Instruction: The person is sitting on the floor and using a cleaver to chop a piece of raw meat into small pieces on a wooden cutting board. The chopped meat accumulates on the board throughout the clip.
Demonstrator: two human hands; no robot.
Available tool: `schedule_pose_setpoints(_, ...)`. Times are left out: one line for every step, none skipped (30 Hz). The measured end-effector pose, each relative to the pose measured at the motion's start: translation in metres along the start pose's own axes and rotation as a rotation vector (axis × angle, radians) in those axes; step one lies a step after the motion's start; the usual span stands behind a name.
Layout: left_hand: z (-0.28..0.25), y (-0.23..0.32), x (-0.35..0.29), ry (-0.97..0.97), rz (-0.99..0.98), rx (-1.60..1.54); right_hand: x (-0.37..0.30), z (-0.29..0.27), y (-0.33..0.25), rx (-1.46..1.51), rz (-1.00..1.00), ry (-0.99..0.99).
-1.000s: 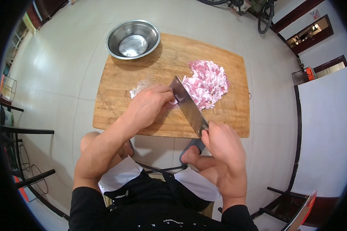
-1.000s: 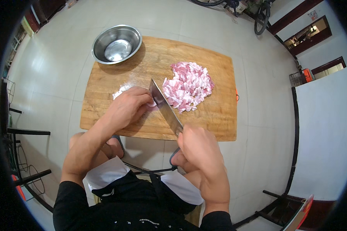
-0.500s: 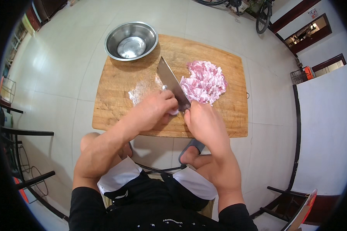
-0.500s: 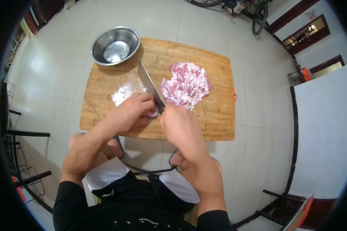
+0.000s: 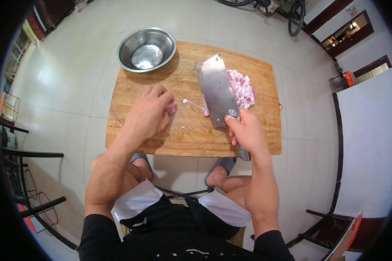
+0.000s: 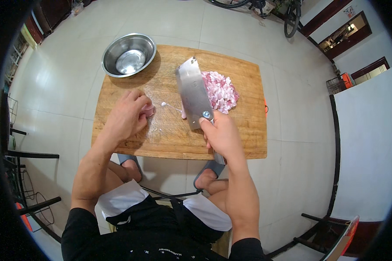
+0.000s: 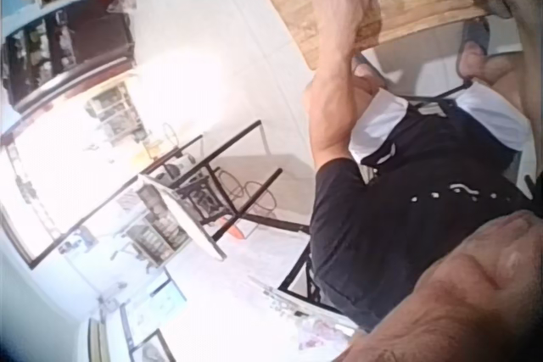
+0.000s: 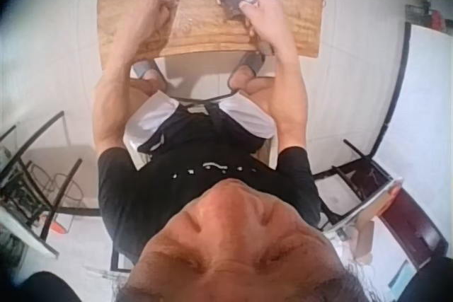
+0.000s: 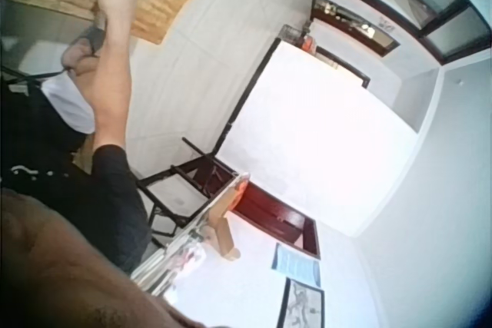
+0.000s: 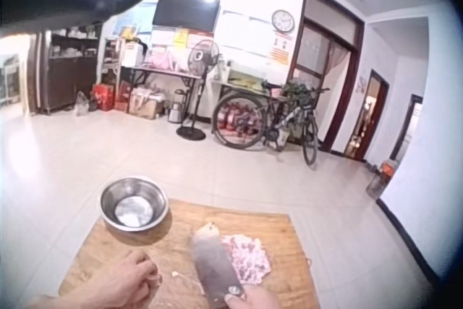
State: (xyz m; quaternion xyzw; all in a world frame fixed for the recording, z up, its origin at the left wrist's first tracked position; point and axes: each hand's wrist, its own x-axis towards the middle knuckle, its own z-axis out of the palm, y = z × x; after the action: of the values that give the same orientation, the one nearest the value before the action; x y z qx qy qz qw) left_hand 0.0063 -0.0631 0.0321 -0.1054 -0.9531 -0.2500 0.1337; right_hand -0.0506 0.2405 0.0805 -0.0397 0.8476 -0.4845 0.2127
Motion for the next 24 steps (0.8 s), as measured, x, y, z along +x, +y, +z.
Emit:
schedule_pose_setpoints(0.001,0.002,0.000,0.022,0.042,-0.010,-0.001,-0.002,0.000,0.016,-0.007,0.026)
schedule_pose_setpoints(0.004,0.005,0.002,0.044,0.085,-0.020,-0.001,-0.003,0.000,0.055,-0.002,0.043)
schedule_pose_setpoints(0.008,0.009,0.003,0.067,0.126,-0.031,-0.003,-0.005,0.000,0.092,0.004,0.058)
schedule_pose_setpoints(0.013,0.013,0.006,0.049,0.138,-0.060,-0.003,-0.006,0.000,0.129,0.010,0.074)
schedule_pose_setpoints(0.018,0.017,0.010,0.031,0.149,-0.089,-0.004,-0.007,0.000,0.132,-0.001,0.081)
schedule_pose_setpoints(0.024,0.020,0.013,0.013,0.158,-0.117,-0.004,-0.008,0.001,0.135,-0.012,0.087)
schedule_pose_setpoints(0.028,0.023,0.017,-0.029,0.178,-0.125,-0.004,-0.008,0.001,0.138,-0.024,0.092)
schedule_pose_setpoints(0.035,0.025,0.021,-0.022,0.202,-0.120,-0.005,-0.007,0.001,0.132,-0.029,0.097)
schedule_pose_setpoints(0.042,0.028,0.026,-0.013,0.226,-0.118,-0.007,-0.007,0.002,0.123,-0.033,0.104)
schedule_pose_setpoints(0.046,0.030,0.030,-0.004,0.251,-0.116,-0.008,-0.007,0.002,0.114,-0.038,0.111)
schedule_pose_setpoints(0.046,0.030,0.034,-0.002,0.329,-0.060,-0.009,-0.006,0.001,0.116,-0.038,0.110)
schedule_pose_setpoints(0.051,0.028,0.037,-0.013,0.354,-0.040,-0.010,-0.005,0.001,0.119,-0.038,0.110)
schedule_pose_setpoints(0.058,0.025,0.040,-0.025,0.378,-0.020,-0.011,-0.004,0.002,0.122,-0.038,0.109)
schedule_pose_setpoints(0.062,0.024,0.042,-0.037,0.402,0.000,-0.011,-0.004,0.002,0.098,-0.040,0.108)
schedule_pose_setpoints(0.062,0.023,0.043,-0.043,0.378,0.026,-0.011,-0.004,0.001,0.077,-0.040,0.109)
schedule_pose_setpoints(0.062,0.022,0.043,-0.050,0.355,0.053,-0.011,-0.004,0.002,0.055,-0.041,0.108)
schedule_pose_setpoints(0.061,0.022,0.043,-0.056,0.331,0.081,-0.011,-0.004,0.002,0.031,-0.053,0.115)
schedule_pose_setpoints(0.055,0.024,0.042,-0.075,0.309,0.092,-0.011,-0.004,0.004,0.009,-0.064,0.123)
schedule_pose_setpoints(0.045,0.030,0.041,-0.092,0.290,0.099,-0.012,-0.005,0.006,-0.015,-0.073,0.135)
schedule_pose_setpoints(0.039,0.034,0.040,-0.110,0.271,0.107,-0.013,-0.005,0.006,-0.047,-0.078,0.147)
schedule_pose_setpoints(0.038,0.034,0.038,-0.138,0.214,0.054,-0.014,-0.005,0.005,-0.078,-0.085,0.154)
schedule_pose_setpoints(0.037,0.034,0.034,-0.166,0.157,0.001,-0.015,-0.005,0.005,-0.108,-0.093,0.162)
schedule_pose_setpoints(0.037,0.034,0.031,-0.194,0.100,-0.052,-0.015,-0.005,0.008,-0.183,-0.127,0.168)
schedule_pose_setpoints(0.037,0.034,0.026,-0.183,0.062,-0.089,-0.014,-0.005,0.010,-0.255,-0.162,0.172)
